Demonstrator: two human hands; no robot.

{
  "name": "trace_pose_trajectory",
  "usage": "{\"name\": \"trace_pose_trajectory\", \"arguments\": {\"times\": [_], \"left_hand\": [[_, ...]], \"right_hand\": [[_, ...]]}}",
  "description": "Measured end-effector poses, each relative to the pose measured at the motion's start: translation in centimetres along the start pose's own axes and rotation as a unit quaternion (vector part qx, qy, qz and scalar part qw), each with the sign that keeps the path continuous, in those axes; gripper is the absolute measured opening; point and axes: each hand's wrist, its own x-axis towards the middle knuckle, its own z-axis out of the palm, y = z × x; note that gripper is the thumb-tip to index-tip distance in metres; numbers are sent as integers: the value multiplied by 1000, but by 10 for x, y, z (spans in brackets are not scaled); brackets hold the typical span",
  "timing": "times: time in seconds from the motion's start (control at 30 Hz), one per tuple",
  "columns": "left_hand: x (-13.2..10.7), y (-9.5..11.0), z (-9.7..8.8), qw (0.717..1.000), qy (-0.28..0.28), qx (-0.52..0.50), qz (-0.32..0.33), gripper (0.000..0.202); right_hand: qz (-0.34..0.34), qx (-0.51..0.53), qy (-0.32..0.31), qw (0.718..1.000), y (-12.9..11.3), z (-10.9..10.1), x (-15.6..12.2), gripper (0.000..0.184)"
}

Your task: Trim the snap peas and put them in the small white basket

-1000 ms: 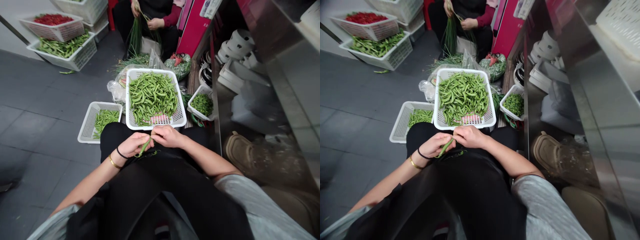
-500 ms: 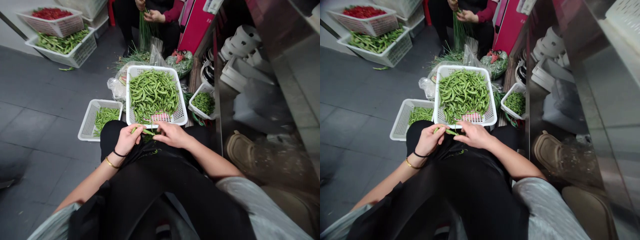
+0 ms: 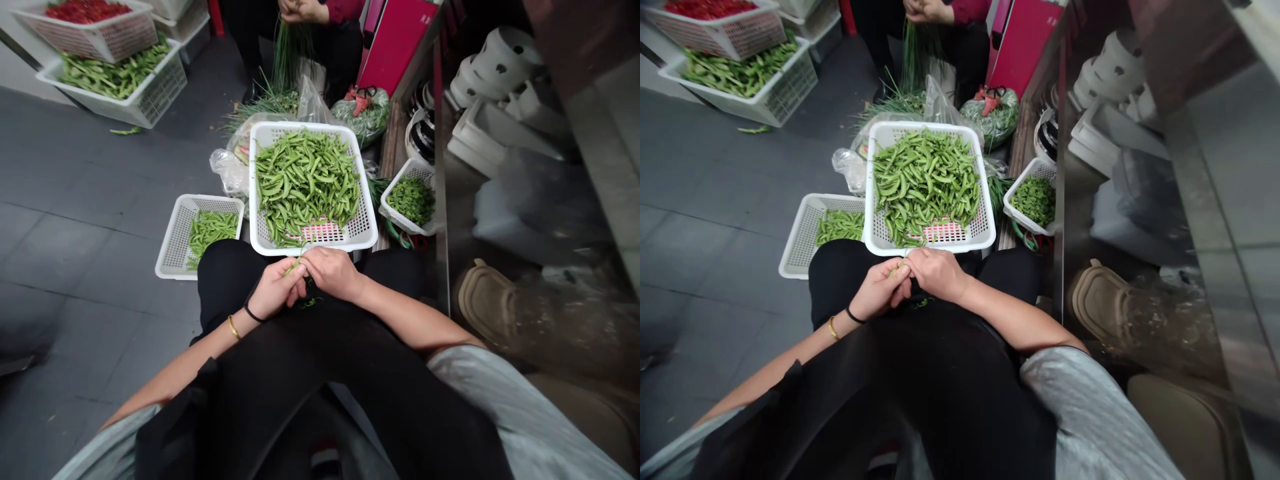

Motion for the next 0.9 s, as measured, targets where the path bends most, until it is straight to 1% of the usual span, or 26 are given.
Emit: {"name": "trace_pose_trajectory", "arguments": {"times": [0.07,0.1,0.17,0.2,0.23,0.27,0.3,0.33,0.37,0.4,0.43,0.47,0.5,0.53,0.57,0.6,0.63,0.7,0.73,0.77,0.8,0.83,0.9], "left_hand": [[5,-4,3,997,17,-75,-21,33],[7,-5,1,993,33,-110,-25,34],[11,-4,-9,983,87,-160,-17,34],[12,-2,-16,977,122,-173,-7,33],[13,-1,-24,972,154,-178,3,33],[14,1,-31,968,175,-178,10,33],[14,3,-38,967,184,-175,13,33],[14,4,-43,969,178,-173,10,31],[14,5,-47,972,158,-173,2,28],[14,6,-48,976,128,-173,-10,24],[14,6,-49,980,91,-176,-22,21],[15,6,-48,981,55,-181,-33,18],[15,6,-47,981,23,-189,-40,16],[16,5,-45,979,-4,-200,-47,13],[17,4,-44,975,-24,-213,-56,11],[18,3,-44,971,-37,-228,-64,10],[18,3,-44,967,-40,-242,-71,11],[17,3,-46,963,-26,-254,-84,8],[16,4,-48,964,-13,-252,-86,8],[14,5,-50,966,2,-246,-85,11],[13,6,-51,968,14,-237,-81,16],[12,7,-52,970,23,-229,-79,21],[12,7,-53,974,33,-211,-80,27]], "right_hand": [[-1,-47,14,999,-1,3,-3,36],[-6,-52,16,999,0,1,-5,36],[-14,-33,5,999,2,-7,-11,36],[-14,-11,-15,1000,5,-15,-15,35],[-12,16,-48,999,9,-24,-18,33],[-6,44,-95,994,14,-34,-21,30],[6,68,-156,985,21,-45,-22,25],[21,87,-227,970,29,-54,-21,22],[39,102,-303,947,38,-62,-18,26],[60,114,-375,918,47,-66,-12,32],[86,125,-429,890,57,-67,-3,36],[114,129,-457,873,67,-62,8,36],[144,135,-467,862,77,-53,21,37],[177,124,-433,875,86,-40,35,42],[224,79,-375,896,94,-24,50,44],[273,50,-334,901,102,-5,65,44],[326,43,-317,890,108,14,78,44],[356,46,-320,877,118,46,97,39],[364,55,-326,871,122,57,101,34],[365,67,-331,867,125,64,103,30],[368,79,-332,865,126,67,102,26],[371,93,-331,862,126,65,98,23],[374,118,-327,860,123,52,84,20]]}}
